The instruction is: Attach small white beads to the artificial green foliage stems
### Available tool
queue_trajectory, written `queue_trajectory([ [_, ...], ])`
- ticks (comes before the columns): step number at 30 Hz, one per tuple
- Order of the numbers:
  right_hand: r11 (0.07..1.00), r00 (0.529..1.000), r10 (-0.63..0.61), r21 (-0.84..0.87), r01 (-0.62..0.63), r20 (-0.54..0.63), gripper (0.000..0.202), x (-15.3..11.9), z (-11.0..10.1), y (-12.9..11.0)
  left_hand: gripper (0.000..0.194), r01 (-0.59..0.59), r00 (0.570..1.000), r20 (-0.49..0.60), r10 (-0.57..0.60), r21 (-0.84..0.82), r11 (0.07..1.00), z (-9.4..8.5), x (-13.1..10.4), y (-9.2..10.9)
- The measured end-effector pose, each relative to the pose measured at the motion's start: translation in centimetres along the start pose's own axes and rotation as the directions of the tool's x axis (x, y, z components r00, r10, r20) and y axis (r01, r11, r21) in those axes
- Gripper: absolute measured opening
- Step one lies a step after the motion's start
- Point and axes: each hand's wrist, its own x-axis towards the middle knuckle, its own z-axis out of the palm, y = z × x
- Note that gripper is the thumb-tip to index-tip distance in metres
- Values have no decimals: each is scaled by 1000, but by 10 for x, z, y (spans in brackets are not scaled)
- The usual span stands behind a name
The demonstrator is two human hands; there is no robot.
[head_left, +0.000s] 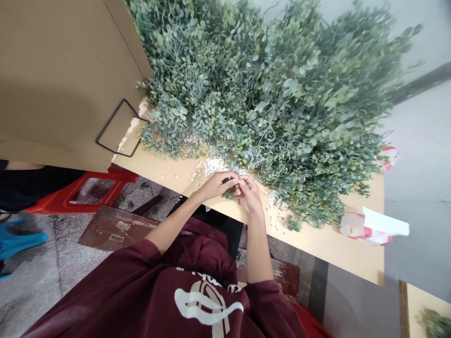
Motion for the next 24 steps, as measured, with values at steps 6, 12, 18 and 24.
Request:
queue_trajectory([
  [6,957,912,-286,-41,287,-294,22,-4,-2,-2,37,43,989,-142,-44,-13,999,2,-2,-4],
  [12,855,911,-316,-496,152,-266,18,-26,-26,-16,31,-65,993,-94,75,110,992,0,-2,-3],
  [18,675,963,-248,-732,92,-108,27,-27,-31,-24,33,-241,970,102,219,368,898,3,1,-8],
  [24,285,980,-178,-949,138,89,28,-16,-19,-32,27,-307,945,273,179,557,771,9,0,-13],
])
